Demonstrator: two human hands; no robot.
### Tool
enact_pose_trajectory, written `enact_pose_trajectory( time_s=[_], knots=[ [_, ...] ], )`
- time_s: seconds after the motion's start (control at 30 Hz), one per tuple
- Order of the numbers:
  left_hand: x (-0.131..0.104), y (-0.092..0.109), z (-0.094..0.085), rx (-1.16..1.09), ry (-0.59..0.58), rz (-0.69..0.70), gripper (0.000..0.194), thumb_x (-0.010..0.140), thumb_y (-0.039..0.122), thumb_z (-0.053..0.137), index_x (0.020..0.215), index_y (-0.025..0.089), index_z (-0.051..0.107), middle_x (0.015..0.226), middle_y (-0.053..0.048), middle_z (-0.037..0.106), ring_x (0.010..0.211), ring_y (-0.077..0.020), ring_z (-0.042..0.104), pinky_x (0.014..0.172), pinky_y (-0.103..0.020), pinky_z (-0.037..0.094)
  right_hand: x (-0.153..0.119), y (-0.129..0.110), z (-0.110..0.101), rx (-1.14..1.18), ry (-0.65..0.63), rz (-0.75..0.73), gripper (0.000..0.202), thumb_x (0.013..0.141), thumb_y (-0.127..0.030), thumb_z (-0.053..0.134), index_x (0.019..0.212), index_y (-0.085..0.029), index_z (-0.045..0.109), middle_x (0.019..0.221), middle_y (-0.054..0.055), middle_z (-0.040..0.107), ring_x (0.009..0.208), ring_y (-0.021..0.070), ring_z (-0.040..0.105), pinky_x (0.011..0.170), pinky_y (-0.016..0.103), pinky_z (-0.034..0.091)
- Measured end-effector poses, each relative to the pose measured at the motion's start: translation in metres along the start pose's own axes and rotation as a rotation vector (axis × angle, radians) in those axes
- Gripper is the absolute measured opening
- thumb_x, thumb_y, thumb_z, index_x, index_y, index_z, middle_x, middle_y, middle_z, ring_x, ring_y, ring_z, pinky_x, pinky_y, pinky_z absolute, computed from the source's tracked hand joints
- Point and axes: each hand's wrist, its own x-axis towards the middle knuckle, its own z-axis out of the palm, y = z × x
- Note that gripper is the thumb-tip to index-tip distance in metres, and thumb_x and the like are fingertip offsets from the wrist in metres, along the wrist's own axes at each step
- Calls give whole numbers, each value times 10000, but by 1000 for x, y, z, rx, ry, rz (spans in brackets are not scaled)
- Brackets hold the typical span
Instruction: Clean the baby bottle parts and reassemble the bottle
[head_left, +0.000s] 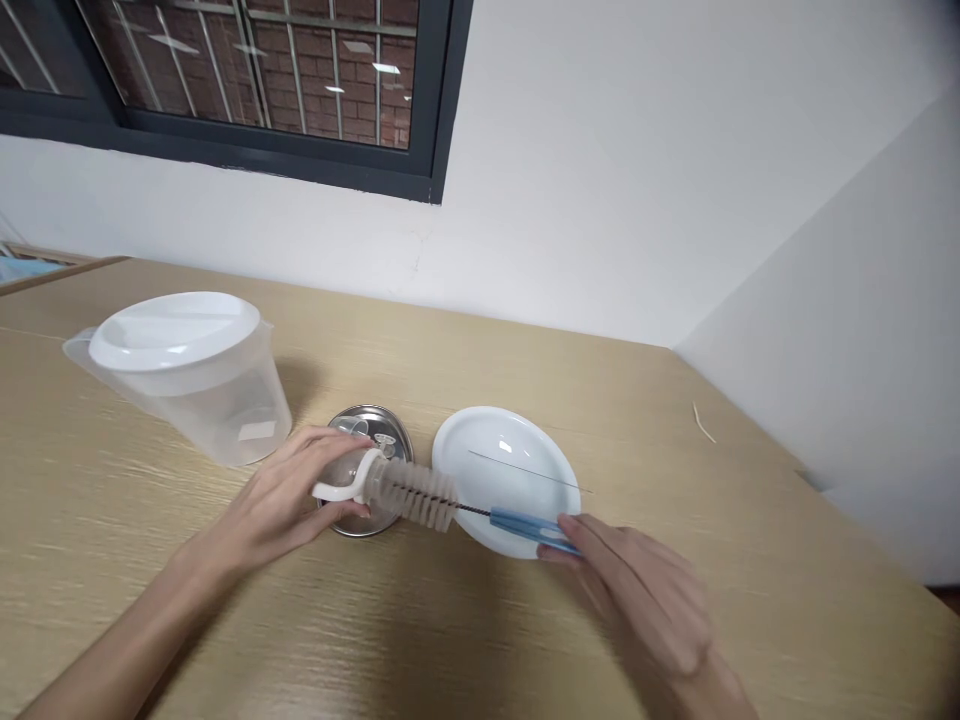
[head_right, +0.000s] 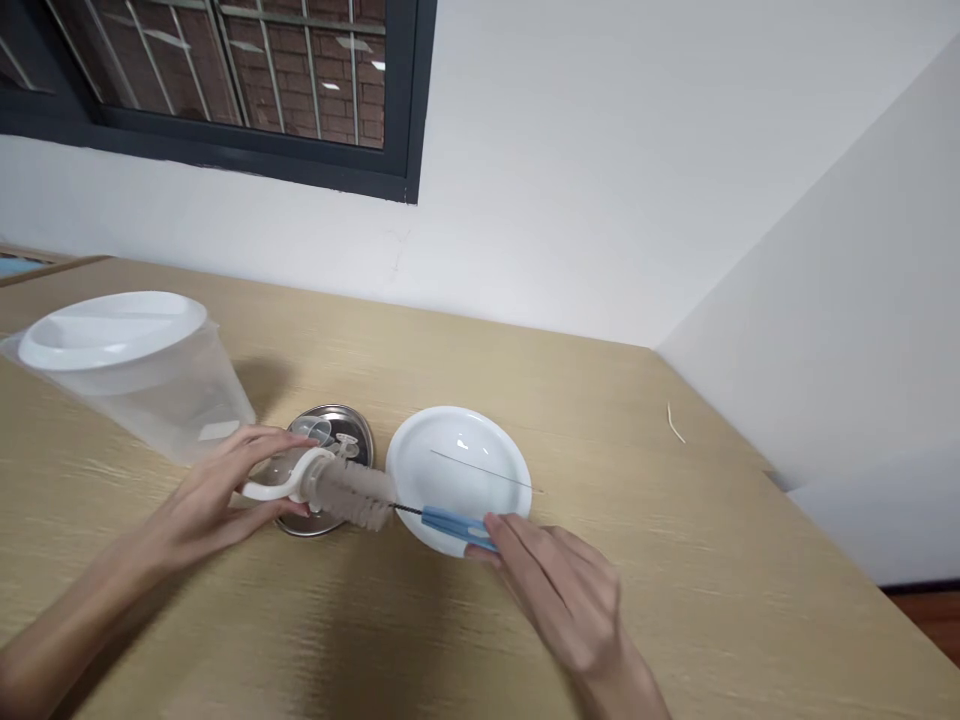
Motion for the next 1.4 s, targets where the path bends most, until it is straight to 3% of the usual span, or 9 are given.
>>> enact_pose_trajectory(
  time_s=[0.17, 0.43, 0.7, 1.4],
  knots=[
    [-2, -6, 5, 52, -5, 48, 528, 931, 408, 677, 1401, 254, 492, 1295, -112, 656, 1211, -293, 613, 974, -420, 543, -4, 3, 17, 164, -10, 140, 48, 976, -155, 593, 980, -146, 640, 677, 18, 658, 534, 118, 596, 534, 250, 482],
    [-3, -8, 8, 69, -1, 53, 520, 929, 404, 683, 1393, 236, 518, 1294, -107, 666, 1216, -279, 610, 987, -407, 532, -7, 2, 22, 208, -48, 175, 90, 992, -139, 531, 991, -139, 621, 651, -14, 570, 488, 91, 461, 478, 236, 396],
    [-5, -11, 11, 93, -31, 33, 542, 932, 399, 685, 1416, 246, 496, 1315, -105, 635, 1241, -274, 580, 1011, -400, 513, -8, 0, 18, 200, -8, 206, 118, 947, -89, 579, 1049, -126, 624, 655, -15, 582, 528, 102, 552, 524, 232, 455],
    [-5, -8, 9, 101, -13, 47, 580, 920, 403, 700, 1427, 260, 456, 1305, -101, 629, 1230, -270, 574, 1009, -392, 513, -10, 0, 20, 199, -17, 209, 126, 945, -77, 562, 1053, -102, 622, 658, -1, 570, 529, 96, 526, 507, 236, 446]
  ],
)
